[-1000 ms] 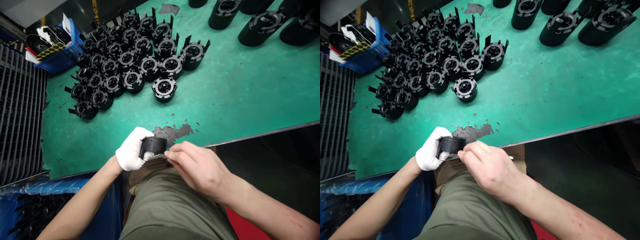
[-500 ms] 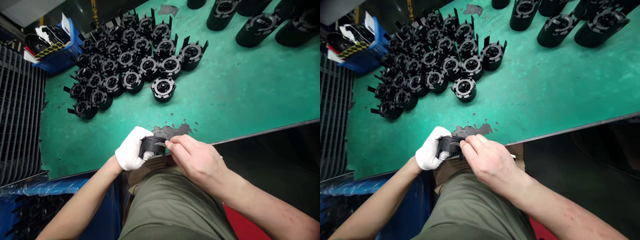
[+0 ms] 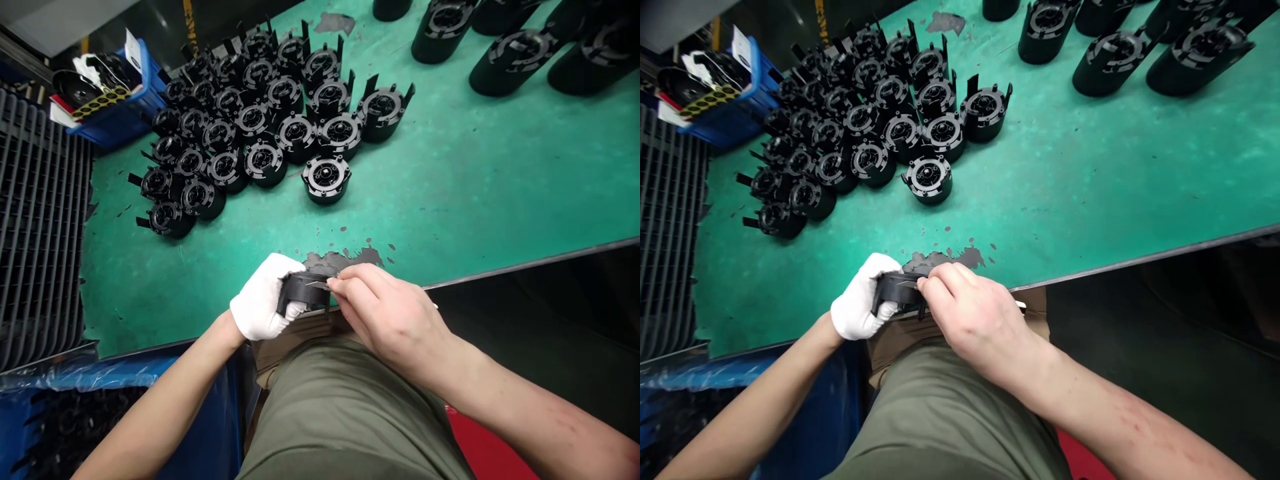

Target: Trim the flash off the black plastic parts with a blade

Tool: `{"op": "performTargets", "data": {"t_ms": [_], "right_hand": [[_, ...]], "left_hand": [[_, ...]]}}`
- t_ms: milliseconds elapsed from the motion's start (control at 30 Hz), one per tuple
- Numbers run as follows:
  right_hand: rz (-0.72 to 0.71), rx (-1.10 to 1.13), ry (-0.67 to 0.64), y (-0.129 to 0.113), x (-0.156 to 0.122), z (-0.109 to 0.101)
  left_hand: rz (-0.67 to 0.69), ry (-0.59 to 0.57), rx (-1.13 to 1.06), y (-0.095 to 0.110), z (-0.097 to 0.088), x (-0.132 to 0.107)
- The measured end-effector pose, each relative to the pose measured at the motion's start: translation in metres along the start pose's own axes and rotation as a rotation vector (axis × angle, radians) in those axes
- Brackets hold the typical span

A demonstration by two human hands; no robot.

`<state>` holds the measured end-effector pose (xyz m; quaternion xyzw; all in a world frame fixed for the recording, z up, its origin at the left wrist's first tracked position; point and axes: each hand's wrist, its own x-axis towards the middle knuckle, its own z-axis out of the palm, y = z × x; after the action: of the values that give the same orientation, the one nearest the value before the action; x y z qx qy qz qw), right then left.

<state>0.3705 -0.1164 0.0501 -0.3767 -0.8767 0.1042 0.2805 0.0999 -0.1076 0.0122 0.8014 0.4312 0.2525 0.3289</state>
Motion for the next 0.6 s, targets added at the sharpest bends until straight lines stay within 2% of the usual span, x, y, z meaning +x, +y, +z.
{"op": "performTargets", "data": {"t_ms": [267,600], "right_hand": [[-0.068,-0.096,-0.04,-0.0018,-0.0045,0.0002],[-0.089,-0.048,-0.017,0.002,-0.008,0.0018]], "left_hand": [[-0.041,-0.015,-0.005,-0.0019,0.0009,-0.0006],[0.021,0.038,-0.028,0.0011,0.0013,0.003]]}}
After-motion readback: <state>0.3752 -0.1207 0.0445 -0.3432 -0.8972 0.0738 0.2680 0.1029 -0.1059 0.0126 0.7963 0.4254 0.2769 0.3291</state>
